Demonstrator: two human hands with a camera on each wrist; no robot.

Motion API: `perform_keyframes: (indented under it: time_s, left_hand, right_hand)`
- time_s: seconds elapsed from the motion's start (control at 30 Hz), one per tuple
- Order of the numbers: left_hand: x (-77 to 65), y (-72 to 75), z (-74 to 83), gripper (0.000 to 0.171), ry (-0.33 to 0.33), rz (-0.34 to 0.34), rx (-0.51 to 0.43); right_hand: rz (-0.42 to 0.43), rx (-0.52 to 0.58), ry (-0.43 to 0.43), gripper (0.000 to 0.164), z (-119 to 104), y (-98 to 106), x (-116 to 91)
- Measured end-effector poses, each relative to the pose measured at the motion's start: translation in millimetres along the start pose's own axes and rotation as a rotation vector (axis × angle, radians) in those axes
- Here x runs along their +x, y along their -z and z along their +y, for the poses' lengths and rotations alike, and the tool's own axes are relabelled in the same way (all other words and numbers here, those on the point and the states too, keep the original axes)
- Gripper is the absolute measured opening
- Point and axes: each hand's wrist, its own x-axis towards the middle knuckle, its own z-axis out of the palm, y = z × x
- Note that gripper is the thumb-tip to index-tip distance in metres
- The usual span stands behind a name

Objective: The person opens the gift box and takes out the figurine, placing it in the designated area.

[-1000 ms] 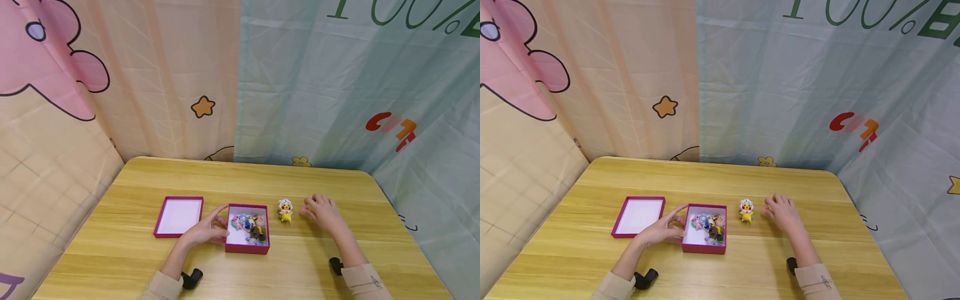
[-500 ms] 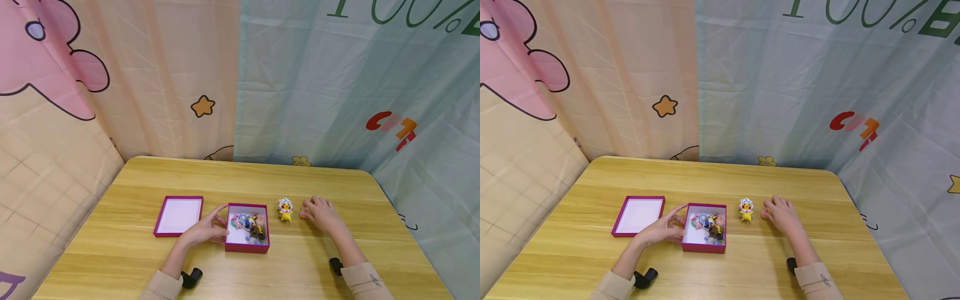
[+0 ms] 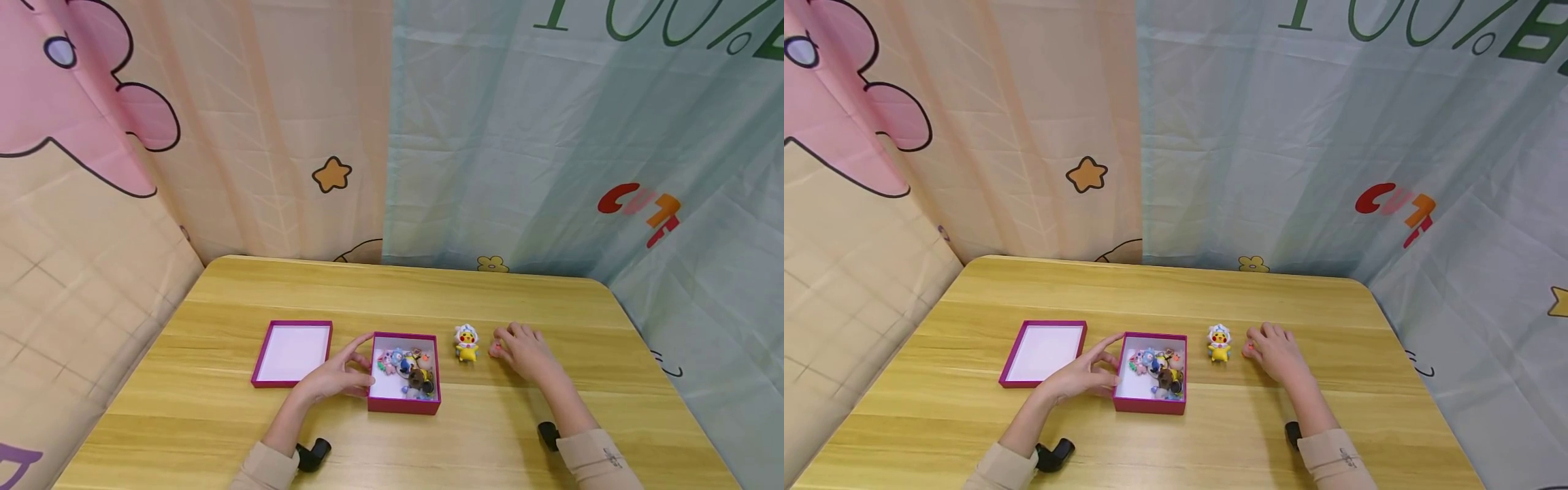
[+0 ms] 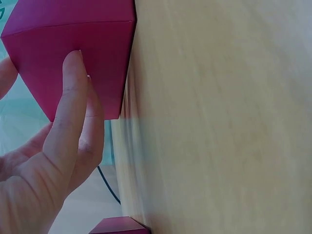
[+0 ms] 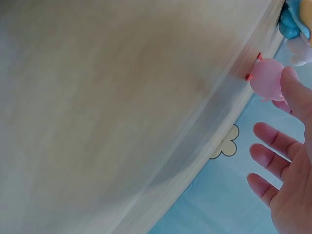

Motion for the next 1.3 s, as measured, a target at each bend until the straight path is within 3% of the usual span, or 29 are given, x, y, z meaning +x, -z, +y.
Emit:
perform_keyframes:
  time_s: [0.47,0.8,1.3]
  left_hand:
    - [-0.7,-0.4,1.3,0.082,-0.001,-0.008,-0.016]
    - [-0.7,-0.5,0.9,0.082,0.0,-0.009,-0.023]
    - [0.0,0.2,-0.5,0.082,-0.001,-0.011,-0.021]
  right_hand:
    - [0.02,0.079,-0.031,0.031,-3,6,6]
    - [0.12,0.064,0.066,0.034,-34,26,17]
    - [0.134,0.002,0.231,0.033,-89,30,26]
